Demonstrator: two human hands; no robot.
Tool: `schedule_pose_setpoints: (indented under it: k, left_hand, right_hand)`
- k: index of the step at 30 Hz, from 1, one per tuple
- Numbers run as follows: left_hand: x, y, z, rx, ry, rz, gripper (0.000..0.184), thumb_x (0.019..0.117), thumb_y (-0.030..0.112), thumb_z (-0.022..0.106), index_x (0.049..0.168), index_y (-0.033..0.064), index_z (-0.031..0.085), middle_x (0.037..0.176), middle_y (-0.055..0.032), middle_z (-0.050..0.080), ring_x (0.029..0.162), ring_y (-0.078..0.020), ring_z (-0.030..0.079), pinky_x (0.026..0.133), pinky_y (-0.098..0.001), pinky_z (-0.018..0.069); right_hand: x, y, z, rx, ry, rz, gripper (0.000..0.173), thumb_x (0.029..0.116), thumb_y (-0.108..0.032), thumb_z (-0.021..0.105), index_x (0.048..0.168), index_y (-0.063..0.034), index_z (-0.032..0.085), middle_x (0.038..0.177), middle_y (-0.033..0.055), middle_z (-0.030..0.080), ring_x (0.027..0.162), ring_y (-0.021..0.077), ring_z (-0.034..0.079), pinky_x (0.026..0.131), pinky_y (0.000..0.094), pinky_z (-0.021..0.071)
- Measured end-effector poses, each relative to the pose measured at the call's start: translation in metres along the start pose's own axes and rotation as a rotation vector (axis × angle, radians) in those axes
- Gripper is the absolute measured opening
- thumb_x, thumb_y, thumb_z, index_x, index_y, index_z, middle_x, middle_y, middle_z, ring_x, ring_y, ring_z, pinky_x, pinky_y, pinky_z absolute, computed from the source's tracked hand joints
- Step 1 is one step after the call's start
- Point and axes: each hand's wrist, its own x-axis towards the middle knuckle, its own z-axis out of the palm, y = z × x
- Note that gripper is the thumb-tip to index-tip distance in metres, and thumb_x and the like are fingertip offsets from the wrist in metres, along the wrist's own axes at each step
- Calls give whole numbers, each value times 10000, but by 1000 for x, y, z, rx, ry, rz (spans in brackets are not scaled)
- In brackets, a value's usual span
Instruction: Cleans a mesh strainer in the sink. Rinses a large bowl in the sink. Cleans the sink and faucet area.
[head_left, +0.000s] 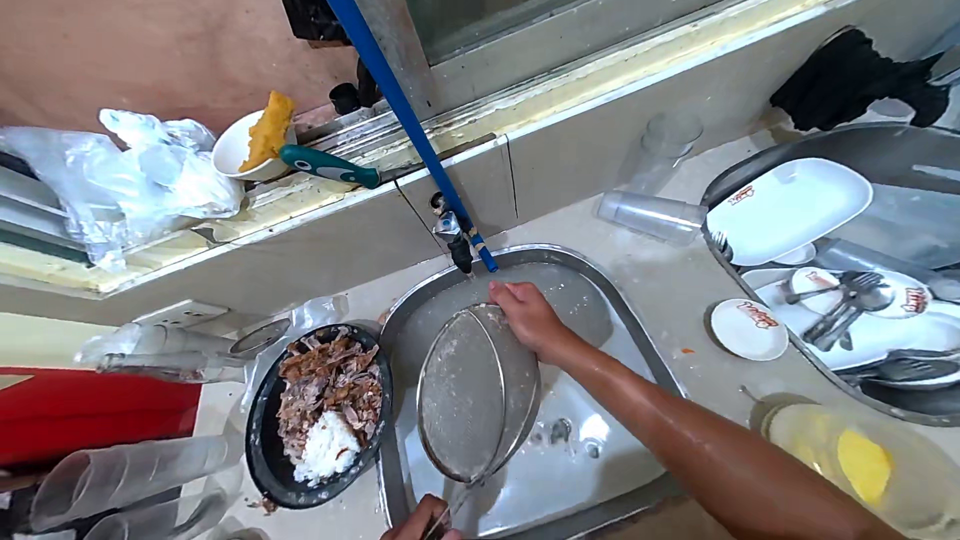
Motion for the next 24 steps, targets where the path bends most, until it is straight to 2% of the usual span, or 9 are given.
schedule_pose_setpoints:
  k: [3,6,9,12,14,16,18,20,24]
  left_hand:
    - [5,29,-6,0,184,-6,538,1051,478,495,1186,-23,635,951,-127,687,810,-179,674,710,-392,596]
    - [20,56,-12,-87,367,19,580,1064,458,495,1247,-87,569,1044,-138,697,944,-145,689,842,-357,598]
    - [38,77,-7,-221,504,48,680,1054,362,563,1384,-199,365,1124,-163,676,963,-105,705,876,-308,619]
    - [49,86,-5,-300,579,20,574,1055,294,565,1385,-122,346,937,-68,664,675,-106,657,570,-281,600]
    - [51,84,-10,-305,577,-28,533,1043,281,574,1382,-86,387,947,-52,684,695,-114,675,558,-286,599]
    - [55,79,-12,-314,597,-42,480,1029,253,601,1353,-62,440,969,-55,701,739,-132,702,588,-299,620]
    - [59,75,-12,-298,624,-20,478,1022,249,618,1341,-65,451,1001,-57,705,786,-125,716,644,-295,639]
    - [65,74,-9,-273,657,7,502,1018,272,621,1334,-77,446,1009,-52,697,791,-99,707,656,-272,630]
    - [74,76,0,-252,687,25,652,1004,345,631,1387,-122,385,1107,-107,682,921,-97,711,784,-271,633]
  right_hand:
    - [-3,13,9,105,82,142,639,1072,-612,332,1035,-63,656,816,138,597,678,250,588,581,443,498]
    - [-10,13,20,241,127,113,626,1057,-633,352,1023,-83,649,840,108,602,713,211,589,612,412,502]
    - [-21,4,29,394,76,91,448,1074,-491,390,1208,-126,613,1102,97,623,972,215,605,784,453,511]
    - [-19,9,30,522,27,22,377,1029,-306,365,1327,-154,540,1230,57,628,1097,197,599,871,447,515]
    - [-19,9,24,485,19,14,404,993,-193,373,1355,-138,544,1337,69,622,1180,213,606,913,463,522]
    - [-22,10,17,306,13,-64,365,1065,-148,418,1412,-137,533,1415,85,604,1227,229,617,968,469,530]
    - [-22,15,12,48,72,-186,391,1077,-206,538,1460,-150,481,1324,70,662,1106,199,691,918,430,596]
    - [-19,24,11,-103,171,-275,416,1025,-307,653,1358,-105,507,1074,71,728,869,176,731,769,404,630]
    - [-16,29,5,-247,266,-351,271,1003,-308,687,1167,-94,707,1038,80,698,874,171,707,789,374,629]
